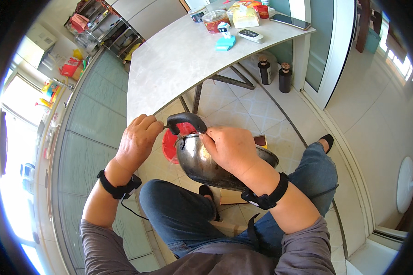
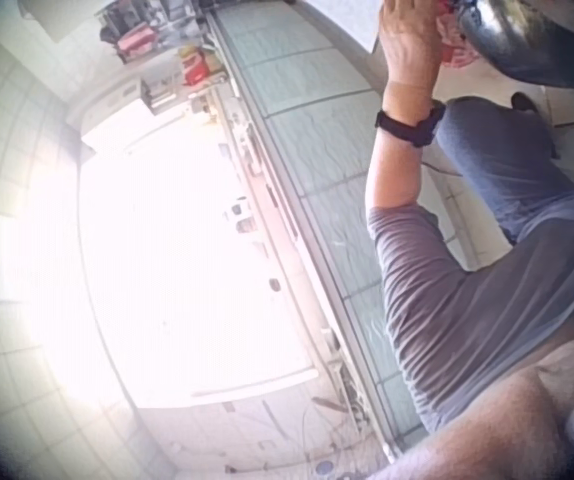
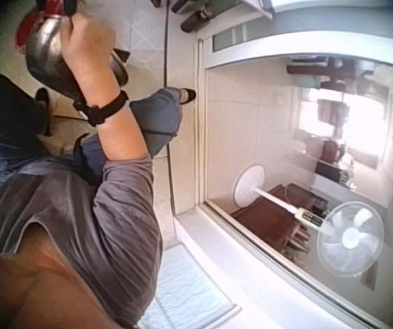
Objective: The person uses a small tool to scrape and apply adhesive or filler material to the broken handle attachment point on a metal kettle while holding it between their knees.
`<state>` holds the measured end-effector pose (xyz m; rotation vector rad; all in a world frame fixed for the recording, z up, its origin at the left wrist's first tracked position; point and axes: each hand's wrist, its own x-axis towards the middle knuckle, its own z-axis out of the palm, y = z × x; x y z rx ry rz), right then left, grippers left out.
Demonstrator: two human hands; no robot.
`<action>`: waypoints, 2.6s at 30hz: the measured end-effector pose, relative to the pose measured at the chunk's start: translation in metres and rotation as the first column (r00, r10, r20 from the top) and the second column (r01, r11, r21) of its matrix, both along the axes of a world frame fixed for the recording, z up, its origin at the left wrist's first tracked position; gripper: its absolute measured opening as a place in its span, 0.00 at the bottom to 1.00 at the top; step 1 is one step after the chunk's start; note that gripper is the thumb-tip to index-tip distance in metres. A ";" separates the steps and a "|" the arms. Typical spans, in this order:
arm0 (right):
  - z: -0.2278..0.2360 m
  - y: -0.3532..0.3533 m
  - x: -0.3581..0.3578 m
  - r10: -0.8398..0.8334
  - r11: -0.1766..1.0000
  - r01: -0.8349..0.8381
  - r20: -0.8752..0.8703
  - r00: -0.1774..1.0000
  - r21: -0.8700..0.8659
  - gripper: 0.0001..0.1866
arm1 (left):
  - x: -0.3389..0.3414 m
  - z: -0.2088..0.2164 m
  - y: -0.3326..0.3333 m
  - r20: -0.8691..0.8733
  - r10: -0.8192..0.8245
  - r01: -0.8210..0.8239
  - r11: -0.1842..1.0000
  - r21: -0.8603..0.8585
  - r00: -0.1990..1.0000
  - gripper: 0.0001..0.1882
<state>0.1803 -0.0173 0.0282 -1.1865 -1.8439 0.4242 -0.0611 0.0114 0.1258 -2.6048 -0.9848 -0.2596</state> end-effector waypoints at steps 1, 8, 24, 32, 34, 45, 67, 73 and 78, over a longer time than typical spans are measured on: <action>0.001 0.000 0.000 -0.004 1.000 0.005 0.006 1.000 -0.007 0.16 | -0.002 -0.003 0.000 -0.004 0.001 -0.001 1.000 0.002 1.000 0.08; 0.001 -0.002 0.004 -0.025 1.000 0.025 0.015 1.000 -0.004 0.16 | 0.012 0.002 -0.009 -0.012 -0.005 0.006 0.996 0.089 1.000 0.09; -0.001 -0.001 0.003 -0.055 0.998 0.055 0.007 0.998 -0.005 0.16 | 0.014 -0.043 -0.009 0.201 0.213 -0.214 0.977 -0.015 0.956 0.06; 0.000 -0.003 0.004 -0.081 0.997 0.081 0.052 0.995 0.003 0.14 | 0.024 -0.073 -0.029 0.300 0.262 -0.230 0.963 -0.137 0.917 0.05; -0.001 -0.003 0.004 -0.080 0.997 0.081 0.052 0.995 -0.013 0.14 | 0.024 -0.071 -0.033 0.323 0.258 -0.225 0.965 -0.136 0.910 0.05; 0.003 -0.013 -0.003 -0.032 0.997 0.034 0.029 0.999 -0.074 0.14 | 0.044 -0.045 -0.026 0.624 0.245 -0.237 0.967 -0.099 0.742 0.04; 0.000 -0.015 -0.012 -0.102 0.995 0.103 0.038 0.994 -0.018 0.13 | 0.088 -0.069 -0.030 0.835 0.413 -0.220 0.909 -0.354 0.363 0.12; 0.001 -0.013 -0.006 -0.142 0.990 0.142 -0.064 0.988 -0.015 0.14 | 0.062 -0.085 -0.012 0.816 0.412 -0.404 0.882 -0.244 0.406 0.07; -0.003 -0.008 -0.004 -0.177 0.984 0.178 -0.044 0.983 0.009 0.13 | 0.096 -0.077 -0.026 0.825 0.195 -0.295 0.955 -0.036 0.531 0.03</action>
